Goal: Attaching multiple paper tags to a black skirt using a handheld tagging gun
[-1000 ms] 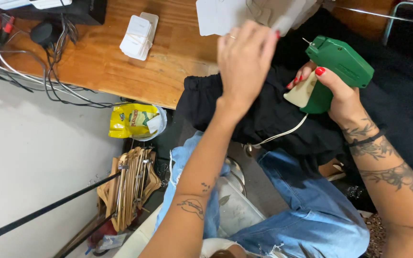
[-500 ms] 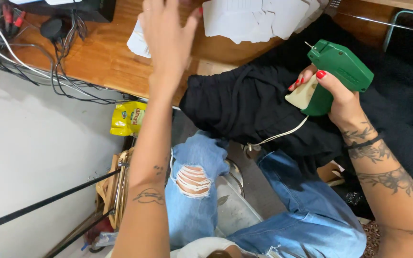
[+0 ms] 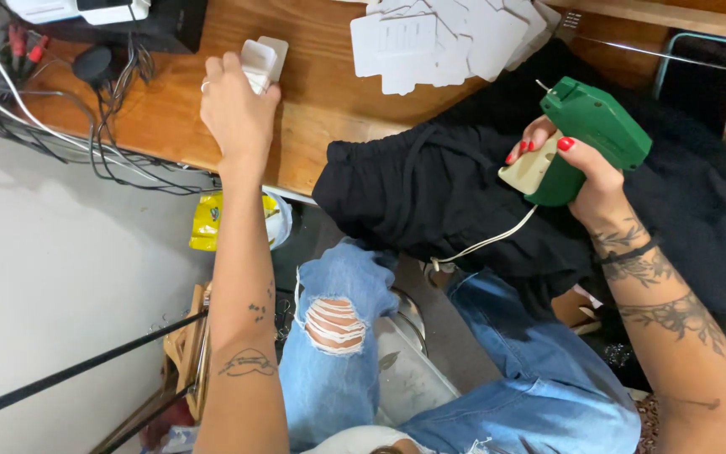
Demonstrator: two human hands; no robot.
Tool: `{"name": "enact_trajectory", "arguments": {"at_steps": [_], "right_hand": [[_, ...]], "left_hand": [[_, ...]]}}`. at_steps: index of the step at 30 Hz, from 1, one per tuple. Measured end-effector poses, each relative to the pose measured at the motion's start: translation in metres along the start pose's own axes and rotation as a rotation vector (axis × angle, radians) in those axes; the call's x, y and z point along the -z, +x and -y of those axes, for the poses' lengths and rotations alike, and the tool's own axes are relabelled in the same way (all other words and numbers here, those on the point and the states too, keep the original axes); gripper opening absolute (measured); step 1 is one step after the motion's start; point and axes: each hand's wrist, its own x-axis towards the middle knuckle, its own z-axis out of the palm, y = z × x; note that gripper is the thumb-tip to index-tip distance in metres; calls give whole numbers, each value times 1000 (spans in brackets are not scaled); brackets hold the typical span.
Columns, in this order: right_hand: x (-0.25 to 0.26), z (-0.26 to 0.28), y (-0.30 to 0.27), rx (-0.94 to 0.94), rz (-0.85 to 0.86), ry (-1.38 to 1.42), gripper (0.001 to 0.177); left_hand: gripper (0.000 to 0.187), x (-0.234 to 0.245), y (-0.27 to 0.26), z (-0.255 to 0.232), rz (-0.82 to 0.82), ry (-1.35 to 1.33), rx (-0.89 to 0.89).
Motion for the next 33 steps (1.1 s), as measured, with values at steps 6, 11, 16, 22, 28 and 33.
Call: {"name": "enact_trajectory", "arguments": {"at_steps": [6, 11, 16, 22, 28, 33], "right_hand": [[-7, 3, -2, 68, -31, -47, 30], [3, -4, -9, 291, -58, -319, 36], [-13, 9, -9, 815, -255, -994, 37], [4, 6, 2, 790, -523, -1890, 15], [35, 1, -7, 418, -445, -2088, 55], [18, 63, -4, 22, 93, -1410, 102]], "left_hand": [[53, 32, -4, -5, 68, -224, 64], [46, 68, -51, -54, 90, -1069, 110], [60, 48, -128, -140, 546, -2334, 366], [55, 9, -137, -192, 724, -2361, 313], [62, -5, -111, -207, 891, -2369, 340], [57, -21, -109, -216, 926, -2328, 208]]}}
